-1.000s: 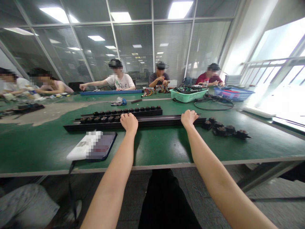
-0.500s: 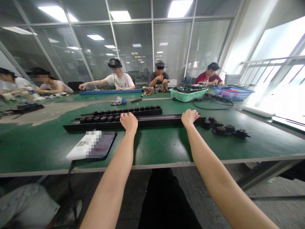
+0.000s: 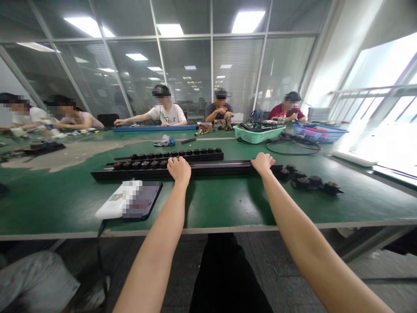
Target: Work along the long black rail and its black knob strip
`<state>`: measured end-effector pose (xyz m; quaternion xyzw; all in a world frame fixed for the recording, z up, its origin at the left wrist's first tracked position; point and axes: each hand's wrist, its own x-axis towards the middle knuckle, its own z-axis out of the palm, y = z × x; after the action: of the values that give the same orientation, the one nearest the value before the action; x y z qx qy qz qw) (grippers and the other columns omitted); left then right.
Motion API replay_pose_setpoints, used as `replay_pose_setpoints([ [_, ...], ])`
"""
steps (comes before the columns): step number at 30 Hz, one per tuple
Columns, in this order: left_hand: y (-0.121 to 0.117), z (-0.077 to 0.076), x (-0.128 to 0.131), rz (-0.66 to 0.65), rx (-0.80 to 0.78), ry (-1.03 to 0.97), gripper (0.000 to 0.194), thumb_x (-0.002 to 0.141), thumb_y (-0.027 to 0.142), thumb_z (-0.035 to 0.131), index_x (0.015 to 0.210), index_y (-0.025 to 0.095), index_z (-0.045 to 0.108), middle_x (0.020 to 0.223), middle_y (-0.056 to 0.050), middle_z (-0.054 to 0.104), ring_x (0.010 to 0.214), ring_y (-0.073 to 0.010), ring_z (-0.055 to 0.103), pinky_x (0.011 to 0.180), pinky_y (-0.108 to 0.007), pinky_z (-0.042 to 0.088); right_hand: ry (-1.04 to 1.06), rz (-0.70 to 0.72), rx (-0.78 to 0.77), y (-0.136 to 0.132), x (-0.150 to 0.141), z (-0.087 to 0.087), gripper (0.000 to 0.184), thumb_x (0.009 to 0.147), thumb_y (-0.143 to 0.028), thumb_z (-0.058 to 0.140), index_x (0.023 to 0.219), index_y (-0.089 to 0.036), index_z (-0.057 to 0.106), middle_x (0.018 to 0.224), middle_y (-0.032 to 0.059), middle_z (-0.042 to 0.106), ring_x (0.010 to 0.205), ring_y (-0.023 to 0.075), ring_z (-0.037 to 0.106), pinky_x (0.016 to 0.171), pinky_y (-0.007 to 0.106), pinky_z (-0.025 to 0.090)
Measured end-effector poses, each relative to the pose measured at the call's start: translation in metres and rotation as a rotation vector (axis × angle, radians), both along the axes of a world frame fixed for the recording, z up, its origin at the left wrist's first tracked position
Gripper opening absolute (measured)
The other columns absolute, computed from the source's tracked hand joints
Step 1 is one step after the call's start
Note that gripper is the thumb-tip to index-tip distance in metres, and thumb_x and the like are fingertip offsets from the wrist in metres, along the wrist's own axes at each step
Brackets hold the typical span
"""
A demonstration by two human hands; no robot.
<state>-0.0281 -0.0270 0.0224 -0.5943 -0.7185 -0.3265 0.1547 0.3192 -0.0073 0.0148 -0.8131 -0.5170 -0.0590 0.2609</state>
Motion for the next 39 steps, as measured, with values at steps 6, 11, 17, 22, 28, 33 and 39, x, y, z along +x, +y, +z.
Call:
replay_pose_setpoints([
  [6,0.001,-0.001,0.000,-0.004,-0.001,-0.005,0.041,0.101,0.021,0.039,0.119,0.008,0.073,0.129,-0.025,0.068,0.137,-0.0395,0.049,0.111,-0.051,0.042,0.026,0.084,-0.095,0.004,0.025,0.001,0.035,0.084,-0.044,0.076,0.104,-0.015,0.078,0.113,0.0190,0.071,0.113,0.0377,0.062,0.095,0.046,0.044],
  [11,0.002,-0.002,0.001,-0.003,0.002,0.009,0.041,0.101,0.022,0.039,0.119,0.009,0.073,0.129,-0.024,0.069,0.137,-0.0396,0.049,0.111,-0.051,0.042,0.044,0.169,0.087,-0.004,0.035,-0.021,0.037,0.089,-0.050,0.067,0.104,-0.016,0.076,0.116,0.0177,0.068,0.113,0.0355,0.057,0.097,0.047,0.040],
  [17,0.002,-0.001,0.005,-0.001,0.012,0.006,0.041,0.100,0.021,0.038,0.119,0.011,0.074,0.128,-0.025,0.070,0.136,-0.0396,0.050,0.109,-0.053,0.043,0.011,0.170,0.113,-0.012,0.031,-0.022,0.042,0.097,-0.052,0.058,0.107,-0.015,0.076,0.120,0.0187,0.063,0.119,0.0353,0.049,0.101,0.047,0.033],
  [22,0.000,0.001,0.007,0.000,0.004,0.007,0.041,0.100,0.021,0.038,0.118,0.011,0.073,0.128,-0.025,0.069,0.136,-0.0395,0.050,0.109,-0.053,0.044,-0.021,0.169,0.103,-0.017,0.031,-0.018,0.047,0.102,-0.056,0.051,0.106,-0.015,0.074,0.120,0.0183,0.061,0.117,0.0337,0.047,0.101,0.046,0.031],
  [28,0.001,0.001,0.007,0.006,0.006,0.011,0.042,0.100,0.021,0.037,0.118,0.011,0.073,0.125,-0.025,0.069,0.135,-0.0390,0.050,0.108,-0.053,0.044,-0.058,0.140,0.061,-0.021,0.032,-0.015,0.044,0.105,-0.050,0.049,0.110,-0.013,0.073,0.125,0.0207,0.060,0.120,0.0339,0.047,0.102,0.046,0.030],
  [33,0.002,0.000,0.006,0.006,0.000,0.010,0.042,0.100,0.021,0.037,0.119,0.010,0.073,0.126,-0.025,0.069,0.135,-0.0390,0.050,0.108,-0.052,0.044,-0.065,0.110,0.040,-0.022,0.036,-0.013,0.042,0.106,-0.045,0.048,0.111,-0.011,0.072,0.129,0.0226,0.060,0.123,0.0349,0.047,0.103,0.047,0.030],
  [39,0.005,-0.002,0.005,0.010,0.004,0.009,0.043,0.101,0.021,0.036,0.120,0.009,0.073,0.127,-0.025,0.069,0.136,-0.0394,0.050,0.109,-0.052,0.044,-0.073,0.086,0.023,-0.022,0.039,-0.012,0.042,0.105,-0.044,0.048,0.110,-0.011,0.072,0.128,0.0233,0.060,0.122,0.0355,0.047,0.101,0.047,0.030],
])
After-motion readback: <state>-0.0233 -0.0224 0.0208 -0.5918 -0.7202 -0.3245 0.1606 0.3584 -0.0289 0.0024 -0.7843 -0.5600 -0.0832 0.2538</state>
